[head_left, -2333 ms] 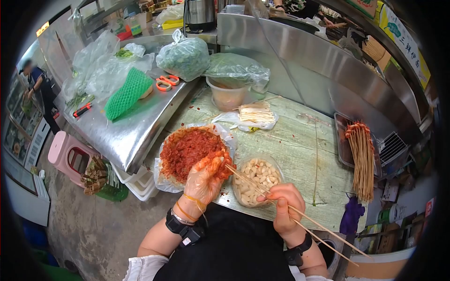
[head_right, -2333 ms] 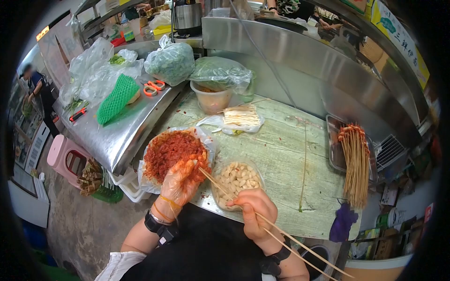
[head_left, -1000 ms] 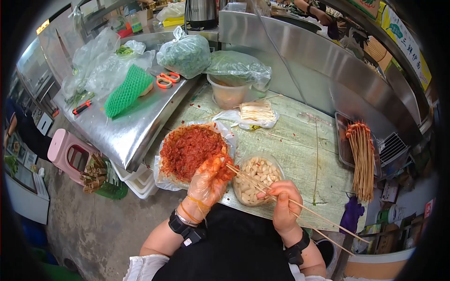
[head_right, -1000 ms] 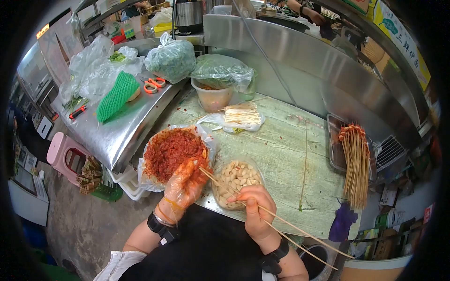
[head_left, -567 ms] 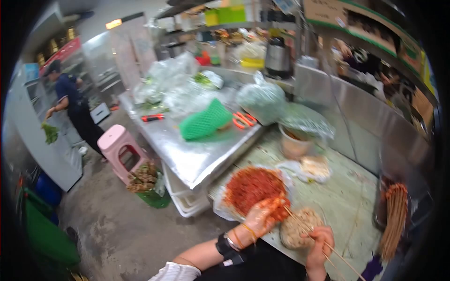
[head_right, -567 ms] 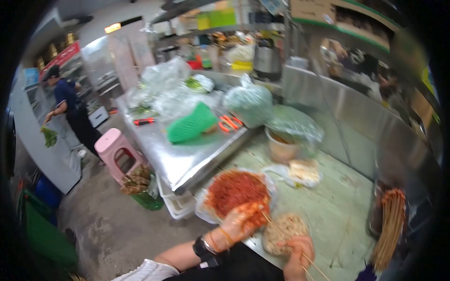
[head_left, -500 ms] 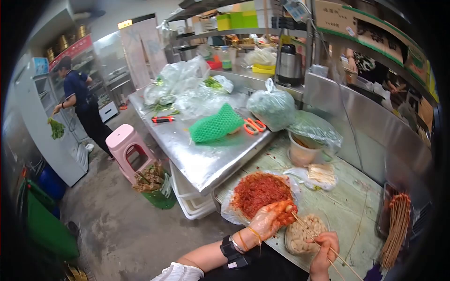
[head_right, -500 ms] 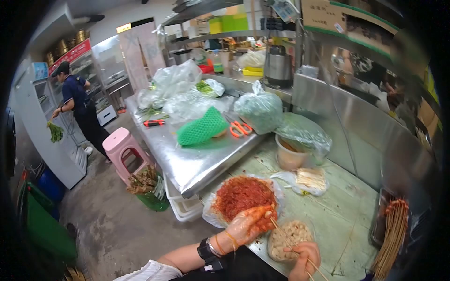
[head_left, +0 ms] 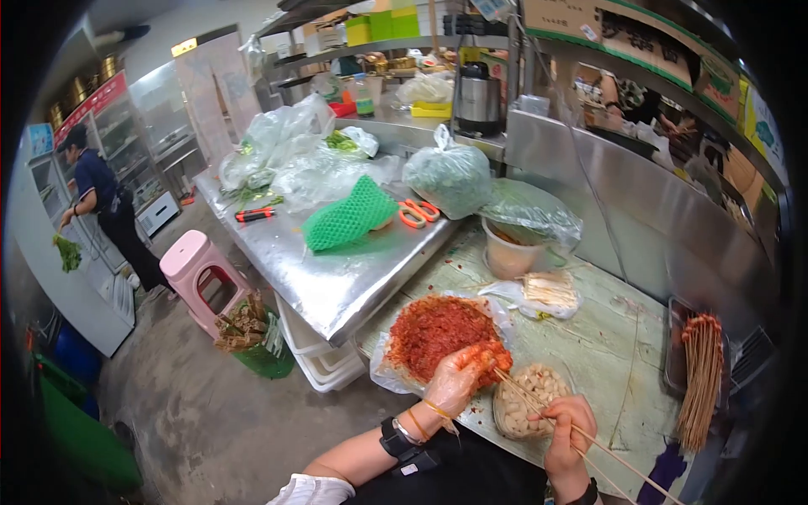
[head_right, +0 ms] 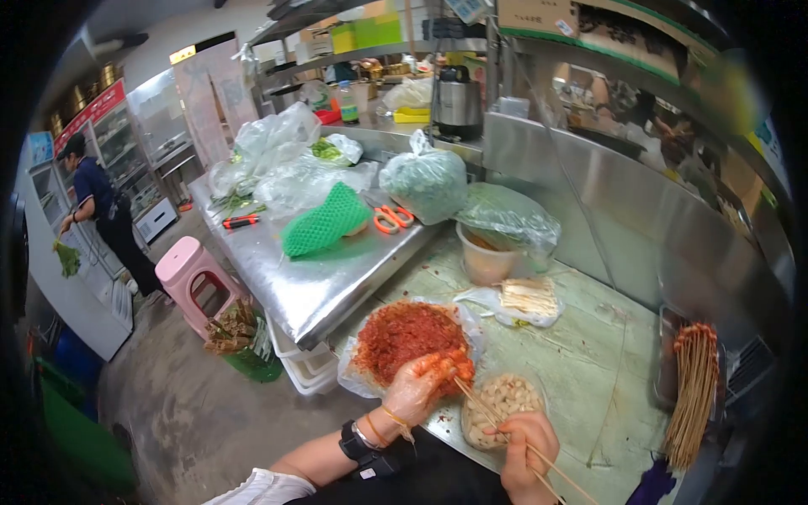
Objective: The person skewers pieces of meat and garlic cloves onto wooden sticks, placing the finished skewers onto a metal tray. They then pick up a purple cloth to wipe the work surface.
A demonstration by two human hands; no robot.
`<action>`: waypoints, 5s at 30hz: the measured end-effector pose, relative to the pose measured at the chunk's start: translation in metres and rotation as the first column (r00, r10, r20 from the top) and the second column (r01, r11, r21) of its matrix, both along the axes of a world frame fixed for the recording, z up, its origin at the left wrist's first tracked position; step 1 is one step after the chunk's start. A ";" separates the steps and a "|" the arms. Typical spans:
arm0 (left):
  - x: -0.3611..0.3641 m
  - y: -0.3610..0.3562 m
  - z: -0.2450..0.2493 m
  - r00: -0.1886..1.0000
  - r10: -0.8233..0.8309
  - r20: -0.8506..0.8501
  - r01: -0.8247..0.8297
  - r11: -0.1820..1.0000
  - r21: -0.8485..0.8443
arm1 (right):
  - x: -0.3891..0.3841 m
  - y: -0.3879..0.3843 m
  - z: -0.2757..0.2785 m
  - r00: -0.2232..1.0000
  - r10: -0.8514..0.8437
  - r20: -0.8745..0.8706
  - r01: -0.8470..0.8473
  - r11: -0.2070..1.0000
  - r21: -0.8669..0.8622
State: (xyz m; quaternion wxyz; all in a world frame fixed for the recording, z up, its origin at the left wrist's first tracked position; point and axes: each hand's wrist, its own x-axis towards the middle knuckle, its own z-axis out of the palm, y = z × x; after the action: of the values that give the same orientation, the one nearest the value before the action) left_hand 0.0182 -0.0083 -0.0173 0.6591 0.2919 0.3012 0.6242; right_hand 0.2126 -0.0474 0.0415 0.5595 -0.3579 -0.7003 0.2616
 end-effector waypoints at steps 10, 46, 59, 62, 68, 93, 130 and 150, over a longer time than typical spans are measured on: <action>-0.001 -0.003 0.005 0.962 -0.050 0.269 0.022 0.994 0.107 | 0.003 0.000 -0.002 0.995 0.068 0.071 -0.073 0.994 0.076; -0.001 0.008 -0.004 0.895 0.428 0.127 -0.420 0.903 -0.090 | -0.048 0.024 -0.028 0.962 0.097 0.256 -0.192 0.905 0.380; -0.009 0.008 -0.005 0.928 0.353 0.116 -0.359 0.933 0.032 | -0.032 0.020 0.011 0.800 0.216 0.559 -0.336 0.934 0.120; -0.013 0.010 -0.016 0.938 0.338 0.079 -0.346 0.930 0.121 | -0.024 0.024 0.010 0.847 0.264 0.462 -0.398 0.891 0.219; -0.011 0.009 -0.011 0.924 0.361 0.128 -0.369 0.929 0.039 | -0.025 0.017 0.000 0.897 0.165 0.410 -0.283 0.927 0.246; -0.028 0.021 -0.020 0.867 0.484 0.118 -0.492 0.870 0.043 | -0.004 0.005 0.000 0.819 0.398 0.414 -0.430 0.903 -0.017; -0.038 0.027 -0.023 0.877 0.475 0.080 -0.481 0.856 0.190 | 0.075 -0.020 -0.001 0.807 -0.231 -0.543 -0.163 0.797 -0.581; -0.025 0.016 -0.007 0.820 0.534 -0.204 -0.470 0.834 0.289 | 0.267 0.061 -0.044 0.250 -0.499 -0.830 0.379 0.839 -0.390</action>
State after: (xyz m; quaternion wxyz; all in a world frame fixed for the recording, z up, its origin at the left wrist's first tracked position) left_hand -0.0066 0.0079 -0.0244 0.3836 0.3588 0.3838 0.7595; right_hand 0.4794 0.0137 -0.0025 0.8765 -0.3651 -0.1331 0.2842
